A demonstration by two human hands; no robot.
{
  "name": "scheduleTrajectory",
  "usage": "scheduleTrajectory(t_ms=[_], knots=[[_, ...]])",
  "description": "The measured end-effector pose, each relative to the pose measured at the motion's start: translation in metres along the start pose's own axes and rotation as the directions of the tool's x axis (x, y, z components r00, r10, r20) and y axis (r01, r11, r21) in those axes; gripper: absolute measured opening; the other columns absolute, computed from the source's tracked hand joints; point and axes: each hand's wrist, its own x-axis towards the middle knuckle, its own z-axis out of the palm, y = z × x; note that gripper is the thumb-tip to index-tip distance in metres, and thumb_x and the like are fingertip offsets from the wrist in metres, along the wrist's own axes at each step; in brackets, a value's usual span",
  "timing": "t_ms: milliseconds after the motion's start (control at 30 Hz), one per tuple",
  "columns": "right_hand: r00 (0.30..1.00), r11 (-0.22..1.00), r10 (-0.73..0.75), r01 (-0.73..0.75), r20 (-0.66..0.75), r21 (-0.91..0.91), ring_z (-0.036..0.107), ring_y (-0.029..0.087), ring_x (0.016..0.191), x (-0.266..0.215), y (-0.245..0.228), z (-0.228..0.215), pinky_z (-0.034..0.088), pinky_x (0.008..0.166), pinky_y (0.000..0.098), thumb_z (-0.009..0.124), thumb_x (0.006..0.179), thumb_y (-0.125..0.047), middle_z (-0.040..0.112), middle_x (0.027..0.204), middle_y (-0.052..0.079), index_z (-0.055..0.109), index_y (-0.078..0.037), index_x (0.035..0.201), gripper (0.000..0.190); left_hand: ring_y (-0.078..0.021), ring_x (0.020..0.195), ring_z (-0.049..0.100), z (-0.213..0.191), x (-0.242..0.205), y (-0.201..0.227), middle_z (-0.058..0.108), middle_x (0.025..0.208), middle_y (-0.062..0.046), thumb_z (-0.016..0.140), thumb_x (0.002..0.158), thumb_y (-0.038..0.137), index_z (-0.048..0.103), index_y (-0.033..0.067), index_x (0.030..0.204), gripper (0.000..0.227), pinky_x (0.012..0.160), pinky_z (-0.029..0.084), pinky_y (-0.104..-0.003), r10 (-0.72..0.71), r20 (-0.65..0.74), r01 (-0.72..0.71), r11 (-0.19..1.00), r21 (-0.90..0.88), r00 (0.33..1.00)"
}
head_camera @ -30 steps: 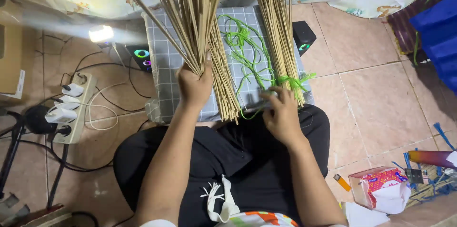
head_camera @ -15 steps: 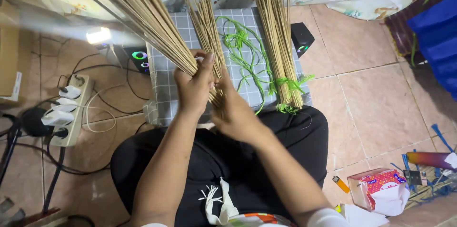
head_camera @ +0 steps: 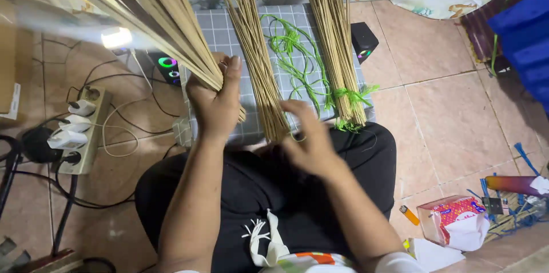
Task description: Tying bundles of thin wooden sticks together with green plastic twine to create broom heads.
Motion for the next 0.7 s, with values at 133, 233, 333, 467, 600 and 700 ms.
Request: scheduleTrajectory(t_ms=[133, 233, 333, 467, 600, 700], knots=[[0.998, 0.903, 0.054, -0.06, -0.026, -0.425, 0.065, 0.03, 0.109, -0.043, 0.046, -0.04, 0.052, 0.094, 0.0445, 0.063, 0.071, 0.004, 0.065, 0.115, 0.003, 0.072, -0.017, 0.113, 0.048, -0.0187, 0.07, 0.059, 0.016, -0.012, -0.031, 0.062, 0.073, -0.013, 0.077, 0.098, 0.021, 0.064, 0.0011, 0.093, 0.024, 0.067, 0.05, -0.038, 0.045, -0.107, -0.029, 0.989, 0.144, 0.993], [0.976, 0.697, 0.184, -0.049, 0.113, -0.715, 0.05, 0.045, 0.131, -0.054, 0.038, -0.035, 0.047, 0.095, 0.0577, 0.062, 0.064, -0.003, 0.053, 0.142, 0.017, 0.073, -0.025, 0.11, 0.051, -0.0334, 0.07, 0.071, 0.024, -0.017, -0.046, 0.068, 0.073, -0.016, 0.079, 0.096, 0.022, 0.066, 0.0028, 0.09, 0.024, 0.065, 0.053, -0.041, 0.088, -0.113, -0.059, 0.969, 0.238, 0.99], [0.994, 0.568, 0.075, 0.022, 0.079, -0.822, 0.045, 0.048, 0.138, -0.057, 0.044, -0.016, 0.04, 0.105, 0.0571, 0.085, 0.069, -0.021, 0.052, 0.148, 0.016, 0.078, -0.024, 0.094, 0.026, -0.0377, 0.065, 0.071, 0.032, -0.016, -0.056, 0.067, 0.068, -0.018, 0.079, 0.094, 0.02, 0.069, 0.0036, 0.094, 0.019, 0.057, 0.051, -0.045, 0.073, -0.052, -0.053, 0.946, 0.32, 0.996], [0.99, 0.664, 0.134, -0.054, 0.048, -0.746, 0.059, 0.04, 0.13, -0.042, 0.044, -0.056, 0.048, 0.098, 0.054, 0.08, 0.081, -0.026, 0.067, 0.129, 0.008, 0.081, -0.029, 0.087, 0.008, -0.0246, 0.06, 0.068, 0.037, -0.012, -0.042, 0.068, 0.064, -0.011, 0.077, 0.096, 0.027, 0.073, 0.0078, 0.097, 0.019, 0.055, 0.051, -0.038, -0.062, 0.008, 0.057, 0.951, 0.305, 0.998], [0.977, 0.85, 0.152, -0.205, -0.147, -0.485, 0.067, 0.035, 0.117, -0.026, 0.048, -0.102, 0.053, 0.093, 0.046, 0.078, 0.088, -0.015, 0.071, 0.12, 0.007, 0.08, -0.022, 0.099, 0.013, -0.0198, 0.058, 0.064, 0.038, -0.015, -0.017, 0.064, 0.062, -0.007, 0.078, 0.087, 0.024, 0.074, 0.0125, 0.108, 0.025, 0.06, 0.051, -0.034, -0.311, 0.282, 0.265, 0.945, 0.19, 0.908], [0.969, 0.882, 0.128, -0.209, -0.213, -0.422, 0.073, 0.026, 0.106, 0.01, 0.018, -0.112, 0.054, 0.091, 0.0371, 0.077, 0.097, -0.02, 0.076, 0.108, -0.001, 0.081, -0.025, 0.104, 0.01, -0.0136, 0.051, 0.059, 0.045, -0.008, -0.002, 0.06, 0.059, -0.004, 0.083, 0.082, 0.021, 0.071, 0.0067, 0.117, 0.039, 0.054, 0.051, -0.027, -0.265, 0.529, 0.29, 0.956, 0.037, 0.806]])
